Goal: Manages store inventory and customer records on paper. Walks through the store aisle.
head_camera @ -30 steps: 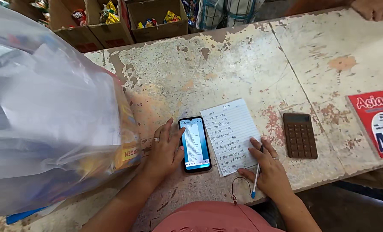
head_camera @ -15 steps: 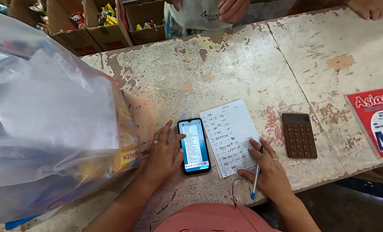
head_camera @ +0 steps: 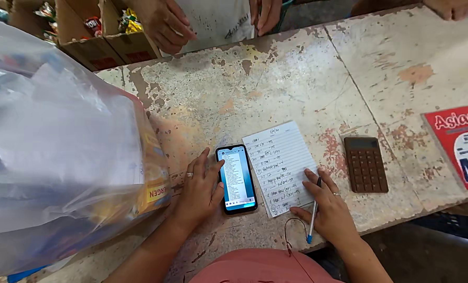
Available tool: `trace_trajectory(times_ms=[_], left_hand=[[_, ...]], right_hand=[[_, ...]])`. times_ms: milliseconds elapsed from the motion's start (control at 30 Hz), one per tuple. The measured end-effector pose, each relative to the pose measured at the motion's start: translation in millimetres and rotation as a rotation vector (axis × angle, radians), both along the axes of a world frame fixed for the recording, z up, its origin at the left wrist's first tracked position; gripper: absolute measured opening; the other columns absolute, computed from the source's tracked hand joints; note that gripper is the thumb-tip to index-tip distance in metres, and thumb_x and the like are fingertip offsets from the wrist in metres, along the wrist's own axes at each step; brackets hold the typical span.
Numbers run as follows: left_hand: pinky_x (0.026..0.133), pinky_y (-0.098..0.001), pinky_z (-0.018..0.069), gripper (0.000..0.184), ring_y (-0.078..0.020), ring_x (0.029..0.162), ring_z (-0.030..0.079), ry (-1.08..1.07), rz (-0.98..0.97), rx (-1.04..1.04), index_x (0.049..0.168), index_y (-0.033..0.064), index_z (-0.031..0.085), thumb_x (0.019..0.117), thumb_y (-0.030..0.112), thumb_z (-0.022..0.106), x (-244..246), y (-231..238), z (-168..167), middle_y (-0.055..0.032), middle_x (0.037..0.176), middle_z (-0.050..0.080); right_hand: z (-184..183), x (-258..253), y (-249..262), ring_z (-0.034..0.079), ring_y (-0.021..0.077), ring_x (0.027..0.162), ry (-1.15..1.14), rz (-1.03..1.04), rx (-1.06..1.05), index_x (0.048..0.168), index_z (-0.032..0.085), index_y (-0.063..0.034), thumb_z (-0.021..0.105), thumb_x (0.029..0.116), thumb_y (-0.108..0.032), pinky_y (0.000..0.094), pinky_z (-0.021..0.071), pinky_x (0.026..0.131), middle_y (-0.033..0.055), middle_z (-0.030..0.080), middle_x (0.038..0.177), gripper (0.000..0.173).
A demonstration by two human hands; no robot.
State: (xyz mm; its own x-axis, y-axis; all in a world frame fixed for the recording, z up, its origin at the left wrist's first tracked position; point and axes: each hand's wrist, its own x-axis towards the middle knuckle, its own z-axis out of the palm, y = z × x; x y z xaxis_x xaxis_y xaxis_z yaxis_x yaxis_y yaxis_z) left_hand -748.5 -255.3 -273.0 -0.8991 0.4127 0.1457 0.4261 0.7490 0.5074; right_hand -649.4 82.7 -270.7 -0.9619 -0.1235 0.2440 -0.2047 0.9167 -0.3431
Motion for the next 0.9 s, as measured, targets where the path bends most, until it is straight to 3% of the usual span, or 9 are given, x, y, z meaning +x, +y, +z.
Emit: trace_trajectory(times_ms=[467,900], left_hand=[[0.109,-0.057,0.0407,0.057,-0.0441,0.142,0.04,-0.005,0.001,-0.018,0.148,0.0161,0.055,0.1028,0.042,0.032,0.2,0.2,0.3,-0.022,0.163,0.031],[0.108,-0.0562,0.0417,0.061,-0.044,0.141,0.042,0.004,0.0,-0.034,0.15,0.011,0.052,0.1033,0.043,0.03,0.2,0.9,-0.2,-0.0225,0.163,0.032]], right_hand=[[-1.3,-0.2,0.1,0.048,0.0461,0.14,0.02,0.007,-0.004,0.131,0.062,-0.0069,0.053,0.0909,-0.075,0.0537,0.0464,0.108,0.0194,0.059,0.145,0.08],[-0.5,-0.1,-0.3,0.048,0.0461,0.14,0.015,0.001,0.003,0.13,0.063,-0.0062,0.053,0.0912,-0.075,0.0539,0.0469,0.107,0.019,0.059,0.145,0.079]])
